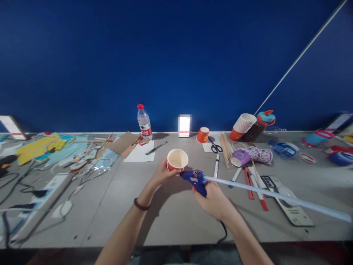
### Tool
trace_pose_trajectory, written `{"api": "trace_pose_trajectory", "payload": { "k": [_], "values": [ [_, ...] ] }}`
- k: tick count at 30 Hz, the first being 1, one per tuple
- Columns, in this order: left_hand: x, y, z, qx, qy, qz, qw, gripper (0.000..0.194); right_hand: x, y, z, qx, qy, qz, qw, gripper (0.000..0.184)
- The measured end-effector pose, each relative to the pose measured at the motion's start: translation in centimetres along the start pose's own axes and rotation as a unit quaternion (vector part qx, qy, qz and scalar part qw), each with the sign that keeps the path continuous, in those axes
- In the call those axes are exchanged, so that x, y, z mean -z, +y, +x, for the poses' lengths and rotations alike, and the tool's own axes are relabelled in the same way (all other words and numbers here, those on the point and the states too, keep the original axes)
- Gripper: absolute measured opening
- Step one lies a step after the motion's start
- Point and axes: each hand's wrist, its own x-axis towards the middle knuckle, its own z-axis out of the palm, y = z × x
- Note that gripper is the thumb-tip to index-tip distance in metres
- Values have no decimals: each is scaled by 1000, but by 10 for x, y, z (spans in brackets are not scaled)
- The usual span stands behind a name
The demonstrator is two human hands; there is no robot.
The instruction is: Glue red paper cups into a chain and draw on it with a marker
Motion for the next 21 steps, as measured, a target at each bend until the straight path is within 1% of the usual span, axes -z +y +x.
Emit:
{"api": "trace_pose_trajectory", "payload": {
  "k": [4, 8, 12, 15, 18, 21],
  "values": [
    [0, 0, 0, -31, -4, 31, 999, 70, 0, 2, -1, 0, -4, 3, 1000, 19],
    [1, 4, 0, -77, 9, 107, 991, 70, 2, 3, 0, -12, -16, 6, 1000, 17],
    [4, 7, 1, -112, -5, 158, 981, 69, 7, -1, 3, -16, -23, 12, 1000, 13],
    [6, 6, 2, -120, -13, 170, 978, 70, 11, -3, 5, -19, -44, 37, 998, 11],
    [8, 3, 2, -118, -20, 179, 977, 72, 13, -2, 5, -52, -71, 68, 994, 9],
    [8, 2, 3, -127, -23, 185, 974, 71, 14, 0, 6, -82, -84, 102, 988, 9]
  ]
}}
